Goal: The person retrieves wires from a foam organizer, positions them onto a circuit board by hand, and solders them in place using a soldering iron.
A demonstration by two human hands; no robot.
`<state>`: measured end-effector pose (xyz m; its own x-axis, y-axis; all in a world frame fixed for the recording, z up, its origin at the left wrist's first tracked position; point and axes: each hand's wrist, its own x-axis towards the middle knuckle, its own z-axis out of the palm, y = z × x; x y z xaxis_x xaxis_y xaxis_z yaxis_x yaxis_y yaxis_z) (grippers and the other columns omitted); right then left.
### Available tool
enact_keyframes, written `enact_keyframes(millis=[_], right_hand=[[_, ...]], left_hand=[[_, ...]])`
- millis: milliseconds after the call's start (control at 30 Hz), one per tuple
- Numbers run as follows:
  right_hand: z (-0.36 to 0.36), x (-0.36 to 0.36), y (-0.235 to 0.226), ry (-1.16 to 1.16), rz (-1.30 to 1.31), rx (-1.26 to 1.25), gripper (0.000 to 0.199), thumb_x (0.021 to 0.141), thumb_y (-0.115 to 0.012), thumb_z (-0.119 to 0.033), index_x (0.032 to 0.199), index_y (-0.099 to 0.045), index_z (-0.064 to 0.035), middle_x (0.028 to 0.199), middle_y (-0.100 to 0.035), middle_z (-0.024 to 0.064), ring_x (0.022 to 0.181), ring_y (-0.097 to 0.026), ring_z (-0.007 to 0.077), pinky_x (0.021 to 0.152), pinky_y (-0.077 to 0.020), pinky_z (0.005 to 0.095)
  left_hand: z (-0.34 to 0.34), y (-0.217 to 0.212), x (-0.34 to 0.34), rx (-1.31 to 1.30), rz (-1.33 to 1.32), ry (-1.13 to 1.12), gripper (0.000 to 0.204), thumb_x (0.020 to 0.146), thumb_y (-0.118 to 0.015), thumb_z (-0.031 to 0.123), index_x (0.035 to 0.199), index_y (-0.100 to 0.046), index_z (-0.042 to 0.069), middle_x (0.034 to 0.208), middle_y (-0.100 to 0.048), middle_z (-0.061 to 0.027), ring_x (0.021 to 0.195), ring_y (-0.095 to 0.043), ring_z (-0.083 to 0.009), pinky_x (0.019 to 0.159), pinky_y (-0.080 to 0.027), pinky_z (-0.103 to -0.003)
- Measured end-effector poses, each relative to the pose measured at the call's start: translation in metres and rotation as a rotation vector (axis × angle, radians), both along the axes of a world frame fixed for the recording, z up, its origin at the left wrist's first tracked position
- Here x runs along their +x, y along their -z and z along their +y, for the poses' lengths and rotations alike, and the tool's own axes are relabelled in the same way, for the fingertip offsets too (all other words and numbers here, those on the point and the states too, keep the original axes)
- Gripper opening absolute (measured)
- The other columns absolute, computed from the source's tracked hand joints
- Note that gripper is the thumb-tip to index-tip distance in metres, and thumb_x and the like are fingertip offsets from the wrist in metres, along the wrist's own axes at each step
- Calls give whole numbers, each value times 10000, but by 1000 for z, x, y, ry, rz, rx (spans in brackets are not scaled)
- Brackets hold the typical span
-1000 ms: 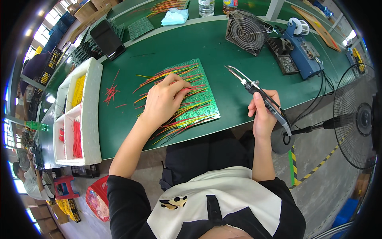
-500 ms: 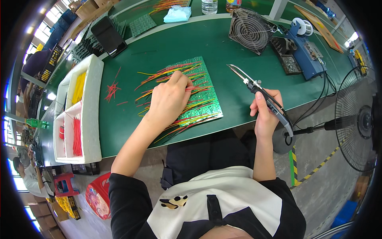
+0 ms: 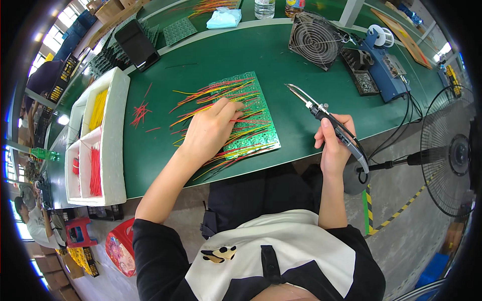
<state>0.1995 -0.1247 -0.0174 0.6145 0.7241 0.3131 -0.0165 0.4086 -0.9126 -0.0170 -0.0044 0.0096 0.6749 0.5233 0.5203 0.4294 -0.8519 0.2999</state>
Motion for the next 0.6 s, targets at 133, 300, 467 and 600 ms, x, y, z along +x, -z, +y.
enact_keyframes(millis=[133,300,467,600], right_hand=[[0,-1,0,6,-17,-4,144,831,-616,-60,897,-505,1,621,-561,67,469,-500,78,427,-382,187],[-1,-1,0,6,-22,-9,143,830,-615,-57,896,-504,4,622,-562,68,468,-500,77,427,-380,186],[0,-1,1,1,-24,-5,147,826,-620,-53,893,-504,5,621,-563,69,465,-500,78,425,-379,182],[-1,0,1,-2,-27,-9,149,825,-622,-54,890,-503,7,624,-564,69,466,-502,79,423,-378,183]], left_hand=[[7,5,-3,-15,-73,32,121,763,-624,8,881,-635,33,776,-588,-80,619,-591,-228,536,-474,-312],[7,8,1,-5,-78,64,141,739,-646,7,878,-648,32,779,-595,-76,623,-588,-208,545,-483,-288],[9,10,0,-6,-101,71,144,740,-641,-4,879,-649,34,786,-598,-73,627,-590,-206,547,-485,-288],[9,7,1,-11,-120,54,141,747,-636,-8,880,-653,35,793,-599,-72,633,-594,-204,549,-486,-287]])
